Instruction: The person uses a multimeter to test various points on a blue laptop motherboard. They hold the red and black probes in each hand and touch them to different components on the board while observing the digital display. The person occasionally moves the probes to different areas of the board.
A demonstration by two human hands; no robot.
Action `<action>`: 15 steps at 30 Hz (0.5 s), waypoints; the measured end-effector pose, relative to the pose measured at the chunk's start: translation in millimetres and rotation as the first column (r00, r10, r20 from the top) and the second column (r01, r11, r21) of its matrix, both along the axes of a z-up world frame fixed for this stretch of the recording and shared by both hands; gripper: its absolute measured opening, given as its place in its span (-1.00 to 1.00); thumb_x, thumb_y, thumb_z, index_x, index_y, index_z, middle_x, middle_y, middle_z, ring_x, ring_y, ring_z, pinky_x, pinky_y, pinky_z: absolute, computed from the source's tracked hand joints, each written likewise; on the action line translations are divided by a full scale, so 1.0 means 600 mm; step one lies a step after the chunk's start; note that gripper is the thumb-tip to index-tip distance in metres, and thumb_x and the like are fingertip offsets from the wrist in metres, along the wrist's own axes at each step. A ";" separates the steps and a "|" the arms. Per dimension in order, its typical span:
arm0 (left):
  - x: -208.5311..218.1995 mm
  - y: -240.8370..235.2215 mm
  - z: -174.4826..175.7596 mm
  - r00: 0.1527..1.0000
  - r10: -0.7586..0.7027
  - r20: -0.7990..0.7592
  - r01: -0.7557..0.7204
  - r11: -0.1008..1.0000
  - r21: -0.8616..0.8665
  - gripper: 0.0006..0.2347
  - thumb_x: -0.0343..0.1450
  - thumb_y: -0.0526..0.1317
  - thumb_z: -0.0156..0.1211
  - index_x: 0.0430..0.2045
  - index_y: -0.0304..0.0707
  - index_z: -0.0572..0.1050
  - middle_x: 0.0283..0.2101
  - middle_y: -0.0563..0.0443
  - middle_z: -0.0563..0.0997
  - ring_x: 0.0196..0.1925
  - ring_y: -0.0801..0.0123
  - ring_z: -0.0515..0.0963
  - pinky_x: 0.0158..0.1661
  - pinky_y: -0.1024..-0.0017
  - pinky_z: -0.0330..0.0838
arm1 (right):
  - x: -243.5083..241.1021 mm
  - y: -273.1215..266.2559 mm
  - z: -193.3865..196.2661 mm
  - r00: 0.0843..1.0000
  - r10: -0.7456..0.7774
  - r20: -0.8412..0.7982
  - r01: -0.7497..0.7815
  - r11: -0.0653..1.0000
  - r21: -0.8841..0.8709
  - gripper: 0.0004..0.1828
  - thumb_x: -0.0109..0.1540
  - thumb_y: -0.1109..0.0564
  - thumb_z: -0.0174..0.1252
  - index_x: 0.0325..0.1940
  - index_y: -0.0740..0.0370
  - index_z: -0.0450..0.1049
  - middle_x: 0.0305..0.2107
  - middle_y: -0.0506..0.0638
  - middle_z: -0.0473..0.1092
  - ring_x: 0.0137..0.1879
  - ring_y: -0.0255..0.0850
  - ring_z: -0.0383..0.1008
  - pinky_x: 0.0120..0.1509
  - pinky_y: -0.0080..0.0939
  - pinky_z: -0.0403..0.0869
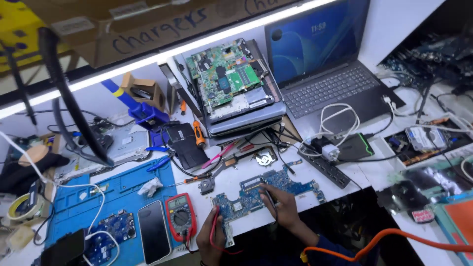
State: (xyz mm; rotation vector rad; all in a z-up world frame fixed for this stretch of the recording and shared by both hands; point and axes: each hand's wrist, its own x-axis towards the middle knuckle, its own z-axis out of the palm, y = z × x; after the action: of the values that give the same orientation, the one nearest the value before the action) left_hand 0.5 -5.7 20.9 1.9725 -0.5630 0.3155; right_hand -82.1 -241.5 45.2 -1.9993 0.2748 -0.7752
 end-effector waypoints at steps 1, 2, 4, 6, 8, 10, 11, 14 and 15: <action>0.017 0.007 -0.010 1.000 0.025 0.018 -0.025 1.000 -0.017 -0.72 0.42 -0.29 0.27 0.00 -0.37 0.61 0.02 -0.20 0.71 0.08 0.19 0.73 0.11 0.37 0.64 | 0.010 0.001 -0.003 1.000 0.025 0.018 -0.025 1.000 -0.017 -0.61 0.31 0.01 0.21 0.18 0.21 0.55 -0.14 0.03 0.66 -0.06 -0.18 0.74 0.01 -0.22 0.71; 0.018 0.012 -0.025 0.996 0.018 0.084 -0.021 0.999 0.038 -0.71 0.45 -0.24 0.23 0.04 -0.33 0.60 0.04 -0.15 0.71 0.06 0.23 0.74 0.04 0.38 0.66 | 0.004 0.000 -0.007 0.999 0.025 0.025 -0.024 0.999 -0.041 -0.61 0.30 0.02 0.23 0.17 0.20 0.56 -0.15 0.02 0.67 -0.09 -0.20 0.74 -0.02 -0.22 0.71; 0.022 0.014 -0.035 0.991 0.027 0.129 -0.040 0.994 0.103 -0.70 0.49 -0.19 0.18 0.08 -0.29 0.58 0.05 -0.10 0.71 0.03 0.27 0.75 -0.03 0.39 0.68 | 0.001 -0.009 -0.016 0.999 0.046 0.014 -0.045 0.997 -0.056 -0.61 0.29 0.02 0.24 0.17 0.20 0.56 -0.16 0.00 0.67 -0.11 -0.22 0.75 -0.05 -0.23 0.72; 0.021 0.018 -0.028 0.959 -0.090 0.269 0.093 0.996 -0.001 -0.69 0.52 -0.31 0.17 0.15 -0.41 0.51 0.13 -0.21 0.65 0.11 0.19 0.71 0.04 0.38 0.63 | -0.002 -0.015 -0.031 0.996 0.080 0.027 -0.078 0.993 -0.086 -0.62 0.32 0.02 0.22 0.18 0.19 0.57 -0.13 -0.01 0.65 -0.07 -0.19 0.71 -0.06 -0.22 0.62; -0.001 0.021 -0.015 0.966 -0.091 0.241 0.087 0.996 0.026 -0.69 0.52 -0.26 0.17 0.15 -0.39 0.51 0.13 -0.20 0.65 0.09 0.19 0.72 -0.01 0.39 0.64 | -0.020 -0.010 -0.030 0.993 0.116 0.036 -0.113 0.991 -0.076 -0.61 0.33 0.03 0.22 0.20 0.21 0.54 -0.12 0.02 0.64 -0.05 -0.16 0.71 -0.02 -0.19 0.65; 0.010 0.008 -0.005 0.961 -0.097 0.259 0.092 0.995 0.031 -0.69 0.53 -0.22 0.16 0.14 -0.38 0.52 0.13 -0.18 0.65 0.07 0.19 0.73 -0.05 0.40 0.66 | -0.010 -0.015 -0.019 0.986 0.142 0.086 -0.133 0.987 -0.095 -0.60 0.33 0.03 0.22 0.22 0.22 0.51 -0.10 0.05 0.63 -0.03 -0.13 0.71 0.02 -0.16 0.69; 0.015 0.001 -0.007 0.960 -0.044 0.277 0.046 0.999 -0.001 -0.71 0.49 -0.23 0.24 0.08 -0.30 0.59 0.02 -0.17 0.70 -0.01 0.10 0.72 -0.12 0.34 0.66 | -0.007 -0.016 -0.014 0.988 0.120 0.100 -0.113 0.991 -0.075 -0.65 0.33 0.08 0.23 0.19 0.18 0.56 -0.21 0.09 0.65 -0.14 -0.01 0.69 -0.13 -0.10 0.65; 0.006 0.002 -0.012 0.959 0.028 0.283 -0.023 1.000 -0.020 -0.74 0.45 -0.25 0.30 0.01 -0.22 0.65 -0.09 -0.17 0.74 -0.10 -0.01 0.71 -0.20 0.26 0.66 | -0.015 -0.010 -0.009 0.986 0.125 0.108 -0.121 0.992 -0.043 -0.70 0.32 0.14 0.23 0.14 0.15 0.61 -0.31 0.14 0.66 -0.23 0.13 0.67 -0.28 -0.03 0.61; 0.009 0.001 -0.012 0.960 0.022 0.279 -0.020 1.000 -0.009 -0.75 0.46 -0.24 0.29 0.01 -0.23 0.65 -0.09 -0.18 0.74 -0.11 -0.03 0.71 -0.21 0.24 0.65 | -0.014 -0.012 -0.008 0.986 0.125 0.110 -0.122 0.992 -0.035 -0.70 0.32 0.14 0.22 0.14 0.17 0.61 -0.30 0.16 0.65 -0.22 0.14 0.67 -0.28 -0.01 0.61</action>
State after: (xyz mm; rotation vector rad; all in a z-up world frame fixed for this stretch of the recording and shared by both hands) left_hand 6.0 -5.2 13.7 1.9419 -0.7198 0.6148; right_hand -90.5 -248.5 40.3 -1.9711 0.0742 -0.8128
